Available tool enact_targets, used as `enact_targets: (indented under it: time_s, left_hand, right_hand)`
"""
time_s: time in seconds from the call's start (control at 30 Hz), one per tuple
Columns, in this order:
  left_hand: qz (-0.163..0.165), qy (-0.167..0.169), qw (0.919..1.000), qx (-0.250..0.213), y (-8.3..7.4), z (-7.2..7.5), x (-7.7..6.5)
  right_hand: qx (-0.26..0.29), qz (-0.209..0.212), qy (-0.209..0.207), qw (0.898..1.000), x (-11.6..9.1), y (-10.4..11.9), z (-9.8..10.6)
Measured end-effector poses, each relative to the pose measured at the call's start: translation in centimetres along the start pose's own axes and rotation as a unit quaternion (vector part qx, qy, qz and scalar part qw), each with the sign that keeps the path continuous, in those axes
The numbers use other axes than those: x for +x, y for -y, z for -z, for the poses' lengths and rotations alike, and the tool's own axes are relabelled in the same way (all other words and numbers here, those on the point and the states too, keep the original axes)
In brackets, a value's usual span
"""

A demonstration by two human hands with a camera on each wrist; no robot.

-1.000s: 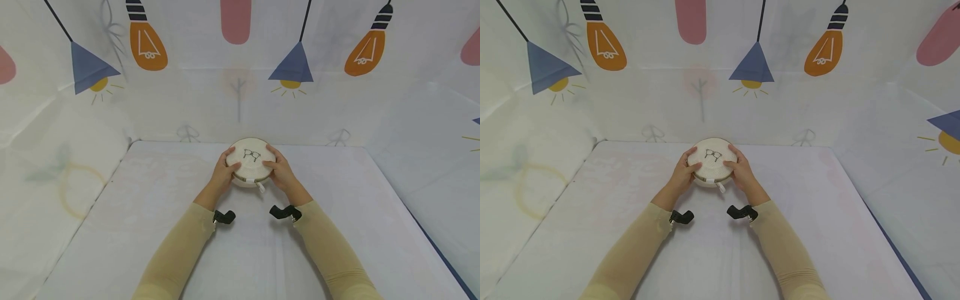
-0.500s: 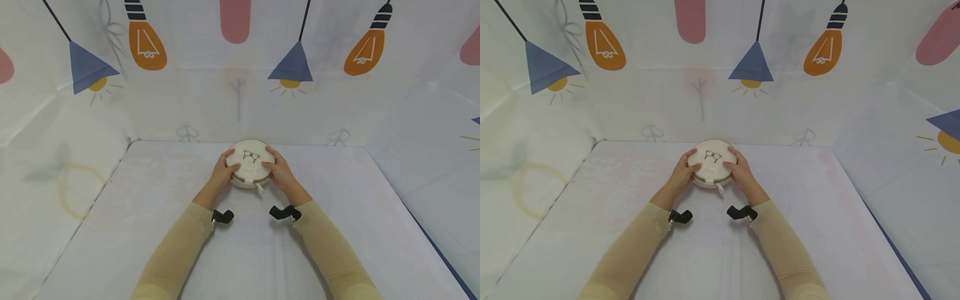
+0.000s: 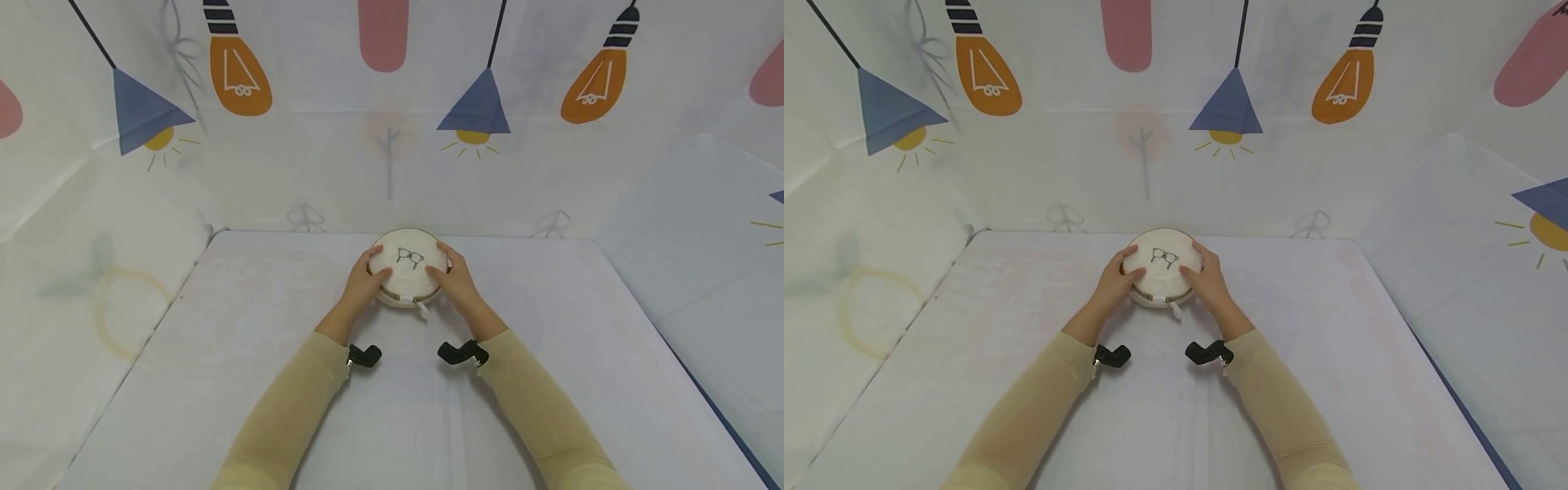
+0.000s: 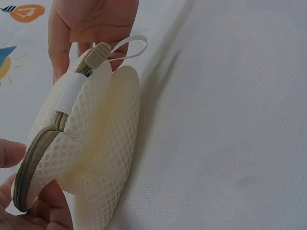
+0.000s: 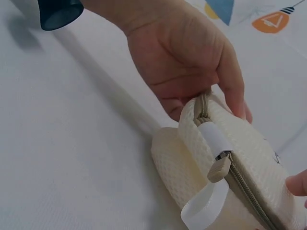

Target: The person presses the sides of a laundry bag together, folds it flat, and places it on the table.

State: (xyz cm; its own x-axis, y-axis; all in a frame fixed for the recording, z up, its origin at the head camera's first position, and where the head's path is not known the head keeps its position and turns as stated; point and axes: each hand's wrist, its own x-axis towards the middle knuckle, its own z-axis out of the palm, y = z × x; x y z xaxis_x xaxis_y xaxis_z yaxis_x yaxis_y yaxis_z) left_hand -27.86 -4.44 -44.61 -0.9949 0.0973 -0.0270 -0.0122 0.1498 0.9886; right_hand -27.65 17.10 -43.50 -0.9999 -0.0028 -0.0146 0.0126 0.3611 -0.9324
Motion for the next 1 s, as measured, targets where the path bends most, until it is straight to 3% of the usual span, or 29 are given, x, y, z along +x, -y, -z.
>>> enact_targets:
  time_s: [0.17,0.3,0.57,0.7,1.0]
  left_hand:
    - [-0.021,-0.007,0.9985,0.05,-0.1,0.0,0.0]
    - [-0.043,-0.017,0.9922,0.116,-0.2,0.0,0.0]
    - [-0.096,-0.005,0.9635,0.25,-0.6,0.0,-0.3]
    - [-0.105,0.014,0.953,0.284,-0.4,0.1,-0.3]
    - [-0.091,0.044,0.939,0.329,-0.4,0.4,-0.2]
  right_hand:
    - [-0.081,0.046,-0.003,0.996,-0.1,-0.1,0.0]
    - [-0.13,0.076,0.0,0.989,-0.1,-0.1,0.0]
    - [-0.193,0.118,-0.001,0.974,-0.6,0.1,-0.3]
    - [-0.214,0.124,-0.004,0.969,-0.8,0.3,-0.3]
    - [-0.27,0.132,0.027,0.953,-1.1,-0.2,0.2]
